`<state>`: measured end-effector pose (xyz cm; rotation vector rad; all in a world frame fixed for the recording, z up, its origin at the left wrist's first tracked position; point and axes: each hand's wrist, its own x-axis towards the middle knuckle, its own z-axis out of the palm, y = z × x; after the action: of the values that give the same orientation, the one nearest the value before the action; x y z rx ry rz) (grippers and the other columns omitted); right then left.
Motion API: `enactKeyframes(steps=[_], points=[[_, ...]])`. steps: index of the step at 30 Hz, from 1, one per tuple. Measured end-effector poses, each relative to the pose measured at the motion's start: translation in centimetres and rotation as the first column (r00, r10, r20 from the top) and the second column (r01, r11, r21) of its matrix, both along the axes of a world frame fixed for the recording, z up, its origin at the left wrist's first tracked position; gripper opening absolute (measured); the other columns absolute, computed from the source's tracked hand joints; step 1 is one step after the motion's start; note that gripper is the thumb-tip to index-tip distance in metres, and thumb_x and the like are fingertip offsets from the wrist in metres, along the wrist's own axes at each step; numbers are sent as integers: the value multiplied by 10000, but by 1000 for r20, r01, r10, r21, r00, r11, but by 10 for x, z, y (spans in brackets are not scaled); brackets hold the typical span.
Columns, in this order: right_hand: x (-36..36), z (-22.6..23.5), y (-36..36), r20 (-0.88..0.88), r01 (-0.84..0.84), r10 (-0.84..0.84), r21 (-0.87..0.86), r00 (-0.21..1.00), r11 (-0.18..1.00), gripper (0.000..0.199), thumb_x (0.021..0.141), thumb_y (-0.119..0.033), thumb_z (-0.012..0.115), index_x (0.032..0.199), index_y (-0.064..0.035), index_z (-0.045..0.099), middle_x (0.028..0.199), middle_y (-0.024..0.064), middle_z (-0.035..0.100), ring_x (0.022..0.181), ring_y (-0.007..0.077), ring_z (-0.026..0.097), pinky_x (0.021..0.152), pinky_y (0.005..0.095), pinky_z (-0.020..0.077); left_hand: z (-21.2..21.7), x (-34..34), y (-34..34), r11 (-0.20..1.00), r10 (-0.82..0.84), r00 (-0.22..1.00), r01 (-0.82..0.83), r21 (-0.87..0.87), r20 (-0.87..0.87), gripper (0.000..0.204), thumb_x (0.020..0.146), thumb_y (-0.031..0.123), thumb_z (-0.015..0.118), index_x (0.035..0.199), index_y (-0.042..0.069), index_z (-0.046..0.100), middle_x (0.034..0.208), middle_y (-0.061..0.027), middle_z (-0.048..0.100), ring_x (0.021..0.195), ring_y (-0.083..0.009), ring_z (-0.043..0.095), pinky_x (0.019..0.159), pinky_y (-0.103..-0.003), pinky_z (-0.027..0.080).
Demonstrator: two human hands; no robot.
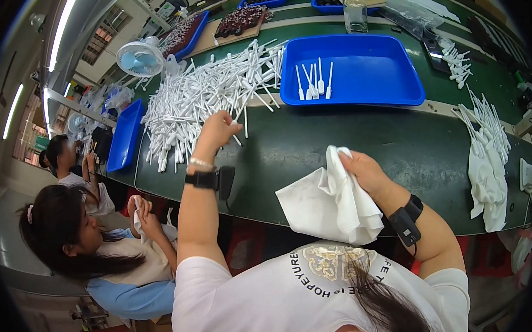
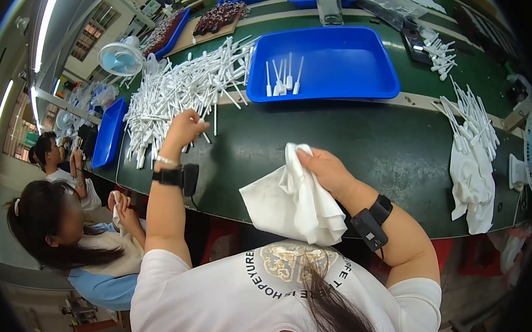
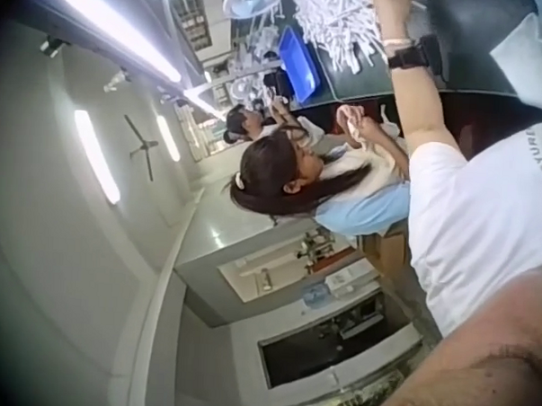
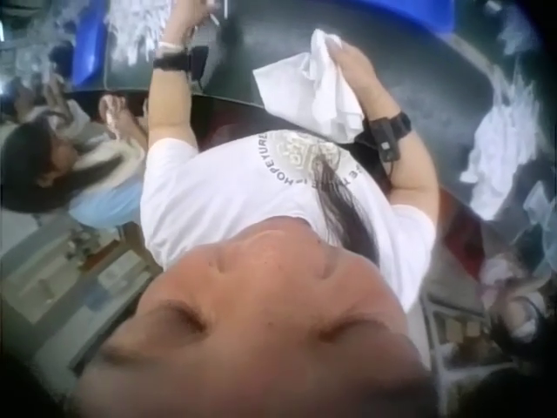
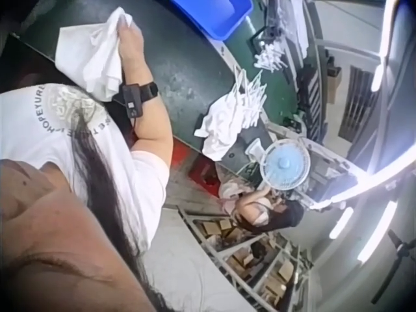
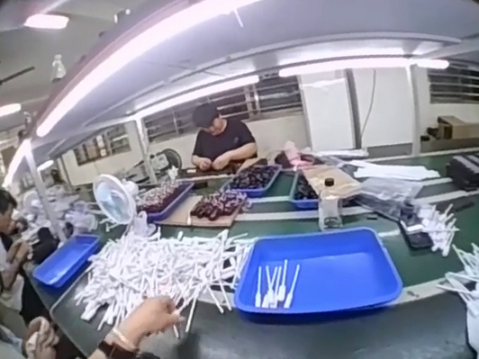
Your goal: The person picks up a swab from a pile, wipes it with a cloth, and places it into a blue tray, repeating the process.
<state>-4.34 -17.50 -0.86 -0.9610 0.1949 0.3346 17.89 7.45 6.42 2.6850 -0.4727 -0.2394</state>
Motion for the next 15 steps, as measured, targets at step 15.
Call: enactKeyframes(steps=[15], points=[[3, 16, -3, 220, 21, -156, 516, 963, 857, 389, 904, -330, 309, 1180, -74, 408, 1172, 101, 472, 1085, 247, 451, 941, 393, 339, -47, -154, -41, 295, -652, 552, -448, -844, -521, 82, 809, 41, 509, 877, 1, 530, 817, -115, 605, 554, -86, 515, 485, -211, 424]])
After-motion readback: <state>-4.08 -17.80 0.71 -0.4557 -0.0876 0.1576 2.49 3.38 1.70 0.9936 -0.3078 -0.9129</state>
